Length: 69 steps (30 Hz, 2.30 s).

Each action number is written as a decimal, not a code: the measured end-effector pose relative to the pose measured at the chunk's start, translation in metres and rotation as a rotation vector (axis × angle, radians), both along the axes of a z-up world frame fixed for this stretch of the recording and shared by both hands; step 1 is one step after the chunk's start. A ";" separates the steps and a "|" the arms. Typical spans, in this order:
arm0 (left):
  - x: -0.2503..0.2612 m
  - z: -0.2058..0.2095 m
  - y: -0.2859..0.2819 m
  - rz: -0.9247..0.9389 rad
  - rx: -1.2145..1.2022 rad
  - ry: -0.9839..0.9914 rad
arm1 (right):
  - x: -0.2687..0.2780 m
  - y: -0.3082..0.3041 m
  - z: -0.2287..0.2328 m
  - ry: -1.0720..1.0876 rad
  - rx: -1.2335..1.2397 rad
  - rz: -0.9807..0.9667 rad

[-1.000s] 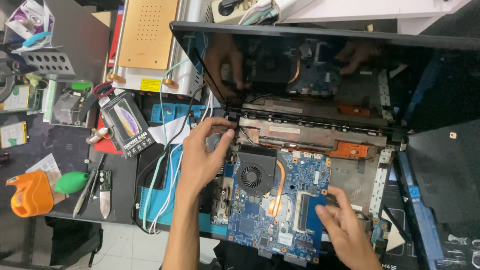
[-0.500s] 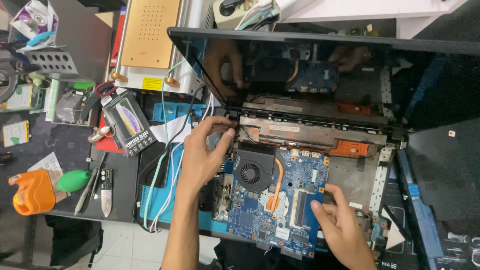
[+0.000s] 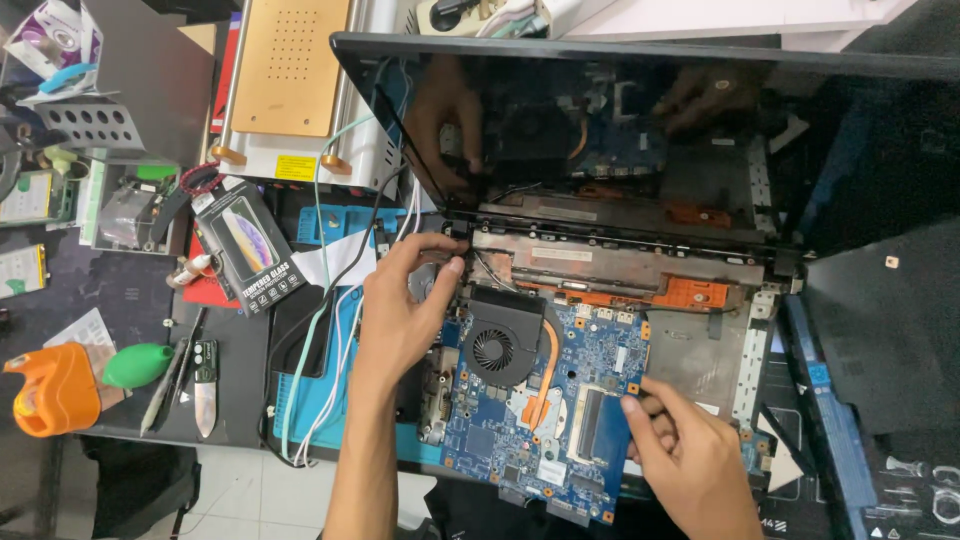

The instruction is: The person removes a motherboard from a disassembled laptop, inspects it, and then places it back into the chassis. They then connect a ribbon cable to the motherboard.

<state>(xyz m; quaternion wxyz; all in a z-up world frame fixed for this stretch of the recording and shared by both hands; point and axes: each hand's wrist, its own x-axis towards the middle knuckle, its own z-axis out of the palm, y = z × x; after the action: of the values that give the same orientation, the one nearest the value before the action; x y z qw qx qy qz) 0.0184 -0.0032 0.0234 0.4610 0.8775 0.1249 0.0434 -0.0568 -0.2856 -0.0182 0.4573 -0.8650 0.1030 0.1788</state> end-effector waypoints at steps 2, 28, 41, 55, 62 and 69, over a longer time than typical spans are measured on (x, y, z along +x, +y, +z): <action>-0.003 -0.007 0.002 -0.040 0.001 -0.087 | -0.001 -0.002 -0.004 -0.034 -0.003 0.008; -0.030 -0.009 0.004 -0.184 0.123 -0.257 | 0.015 0.003 0.007 0.056 -0.012 -0.074; -0.137 -0.024 0.002 0.097 0.229 -0.127 | 0.026 -0.001 -0.015 -0.410 0.154 -0.111; -0.169 -0.044 -0.036 0.189 0.371 0.002 | 0.030 0.001 -0.016 -0.420 0.047 0.092; -0.171 -0.052 -0.035 0.196 0.396 -0.023 | 0.031 -0.005 -0.027 -0.349 0.125 0.049; -0.171 -0.053 -0.036 0.197 0.389 -0.102 | 0.029 -0.014 -0.037 -0.280 0.347 0.007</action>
<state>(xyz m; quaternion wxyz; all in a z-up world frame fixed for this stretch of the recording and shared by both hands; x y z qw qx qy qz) -0.1528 -0.0392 -0.0293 0.2824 0.9300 0.1761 0.1556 -0.0276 -0.3000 -0.0548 0.6084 -0.7902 0.0032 0.0734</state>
